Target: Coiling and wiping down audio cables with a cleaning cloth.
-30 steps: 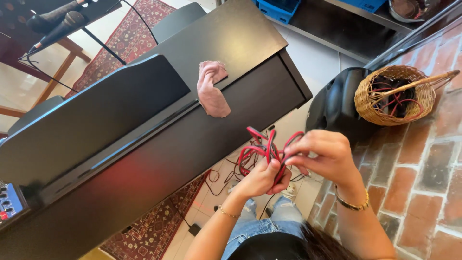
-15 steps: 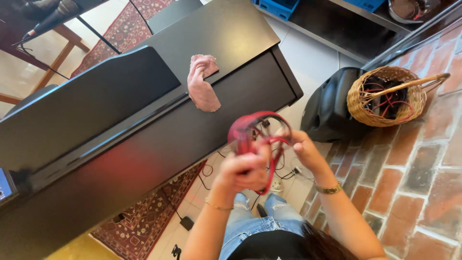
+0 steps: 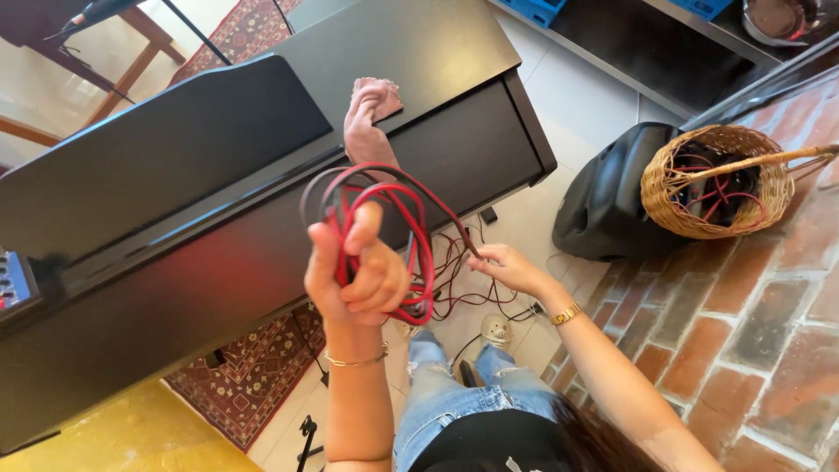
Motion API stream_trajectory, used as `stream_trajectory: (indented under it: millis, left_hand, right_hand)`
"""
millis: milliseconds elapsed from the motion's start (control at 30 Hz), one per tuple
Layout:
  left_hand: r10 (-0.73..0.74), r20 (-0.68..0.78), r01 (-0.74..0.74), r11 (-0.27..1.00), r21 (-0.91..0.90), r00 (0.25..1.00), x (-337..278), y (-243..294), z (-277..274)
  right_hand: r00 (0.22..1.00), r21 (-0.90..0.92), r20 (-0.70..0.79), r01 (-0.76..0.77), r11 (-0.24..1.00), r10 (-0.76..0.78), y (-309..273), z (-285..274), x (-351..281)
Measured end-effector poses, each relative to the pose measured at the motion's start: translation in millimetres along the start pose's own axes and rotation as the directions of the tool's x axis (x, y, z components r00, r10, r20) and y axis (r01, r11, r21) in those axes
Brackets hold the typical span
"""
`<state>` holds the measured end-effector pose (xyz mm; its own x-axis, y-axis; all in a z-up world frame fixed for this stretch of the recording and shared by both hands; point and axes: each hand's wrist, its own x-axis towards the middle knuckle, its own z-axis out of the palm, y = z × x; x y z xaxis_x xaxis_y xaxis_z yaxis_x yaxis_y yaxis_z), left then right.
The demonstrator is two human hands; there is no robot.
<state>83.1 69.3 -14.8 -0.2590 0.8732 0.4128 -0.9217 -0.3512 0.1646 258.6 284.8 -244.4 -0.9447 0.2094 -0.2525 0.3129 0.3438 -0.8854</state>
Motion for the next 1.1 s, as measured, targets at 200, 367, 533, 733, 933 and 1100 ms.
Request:
stream_trajectory:
  millis: [200, 367, 533, 733, 933, 1100]
  left_hand:
    - [0.178, -0.005, -0.176, 0.978, 0.112, 0.984, -16, 18, -2]
    - [0.214, -0.044, -0.213, 0.977, 0.029, 0.976, -16, 12, -5]
    - [0.161, -0.089, -0.158, 0.987, 0.034, 0.983, -14, -5, -6]
    - [0.355, -0.040, -0.357, 0.930, -0.090, 0.934, -9, 6, 4]
    - [0.661, -0.167, -0.587, 0.734, 0.341, 0.731, -17, 12, -17]
    - [0.746, -0.060, -0.221, 0.271, 0.937, 0.664, -11, -20, -59]
  right_hand:
    - [0.970, 0.474, -0.235, 0.063, 0.878, 0.057, 104, 2, -20]
    - [0.885, 0.544, -0.466, 0.289, 0.788, -0.002, 78, -18, -42]
    - [0.760, 0.394, -0.650, 0.316, 0.863, 0.019, -17, -28, -55]
    - [0.700, -0.265, -0.713, -0.302, 0.916, 0.025, -48, -28, -60]
    - [0.938, -0.304, -0.341, -0.167, 0.938, 0.057, -88, -39, -94]
    - [0.962, 0.003, -0.050, 0.267, 0.964, -0.267, -130, -56, -112]
